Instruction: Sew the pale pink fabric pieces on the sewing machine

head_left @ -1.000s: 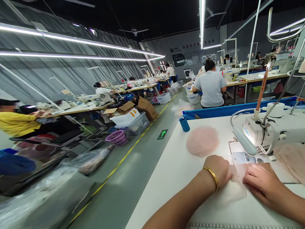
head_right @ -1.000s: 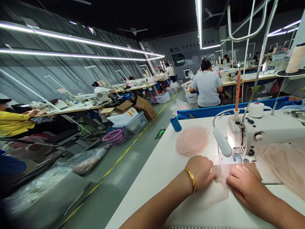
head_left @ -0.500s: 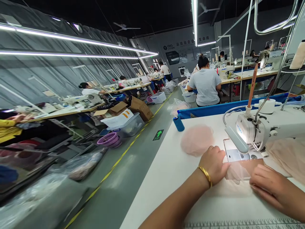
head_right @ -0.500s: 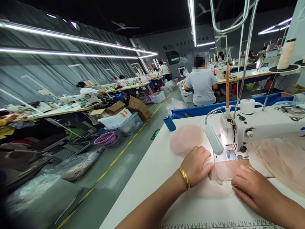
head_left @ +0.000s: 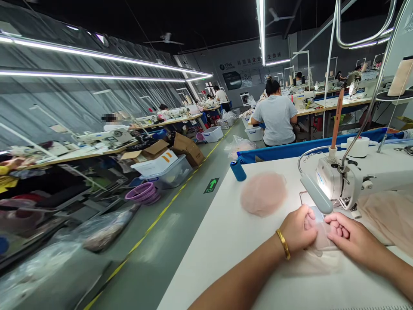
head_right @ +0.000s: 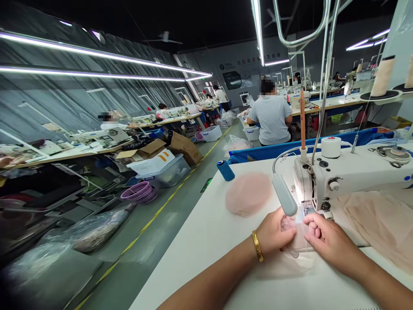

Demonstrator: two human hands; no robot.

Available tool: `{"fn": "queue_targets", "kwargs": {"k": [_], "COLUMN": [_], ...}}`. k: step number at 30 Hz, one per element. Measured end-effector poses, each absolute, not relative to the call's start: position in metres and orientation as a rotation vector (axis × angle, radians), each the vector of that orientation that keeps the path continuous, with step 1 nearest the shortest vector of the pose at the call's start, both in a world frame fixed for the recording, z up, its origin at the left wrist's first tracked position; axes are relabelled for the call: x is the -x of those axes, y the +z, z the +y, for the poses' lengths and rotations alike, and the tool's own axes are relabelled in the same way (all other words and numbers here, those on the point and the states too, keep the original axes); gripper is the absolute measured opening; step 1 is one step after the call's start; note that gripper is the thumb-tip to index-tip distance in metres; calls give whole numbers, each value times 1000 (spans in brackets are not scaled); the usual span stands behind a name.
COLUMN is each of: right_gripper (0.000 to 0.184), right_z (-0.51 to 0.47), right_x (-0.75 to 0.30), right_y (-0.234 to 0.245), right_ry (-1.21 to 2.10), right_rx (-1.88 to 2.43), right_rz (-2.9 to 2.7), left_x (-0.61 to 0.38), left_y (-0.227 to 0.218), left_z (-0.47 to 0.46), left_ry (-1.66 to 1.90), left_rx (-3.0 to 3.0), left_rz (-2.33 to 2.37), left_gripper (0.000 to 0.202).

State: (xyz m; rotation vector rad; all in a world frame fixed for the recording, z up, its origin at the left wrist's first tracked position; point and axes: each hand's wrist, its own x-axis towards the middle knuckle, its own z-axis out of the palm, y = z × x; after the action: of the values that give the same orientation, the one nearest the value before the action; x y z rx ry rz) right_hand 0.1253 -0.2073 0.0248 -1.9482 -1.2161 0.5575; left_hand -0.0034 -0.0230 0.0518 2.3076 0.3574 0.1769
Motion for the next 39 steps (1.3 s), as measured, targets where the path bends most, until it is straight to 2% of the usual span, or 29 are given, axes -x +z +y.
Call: {"fn": "queue_targets", "kwargs": {"k": [5,11,17,34,39], "right_gripper": [24,27,28,26,28], "right_z": [-211,-210,-204,-202,-203], "right_x": [-119,-118,-116,-112,-112], "right_y": [26,21,20,26,27], "right_ry": [506,464,442,17,23], "right_rx": [1945,1936,1899,1799,1759], "right_rz": [-1294,-1251,-1219,-1358,-1370], "left_x": [3,5,7,7,6], "left_y": [55,50,45,44,42], "left_z": [-30,-34,-37,-43,-47], "left_ry": [149,212,264,421,438], "left_rx": [-2041,-1905,-1926,-2039,-1932], "left_rz": [421,388,371,295,276], "left_gripper": [13,14,14,10,12]}}
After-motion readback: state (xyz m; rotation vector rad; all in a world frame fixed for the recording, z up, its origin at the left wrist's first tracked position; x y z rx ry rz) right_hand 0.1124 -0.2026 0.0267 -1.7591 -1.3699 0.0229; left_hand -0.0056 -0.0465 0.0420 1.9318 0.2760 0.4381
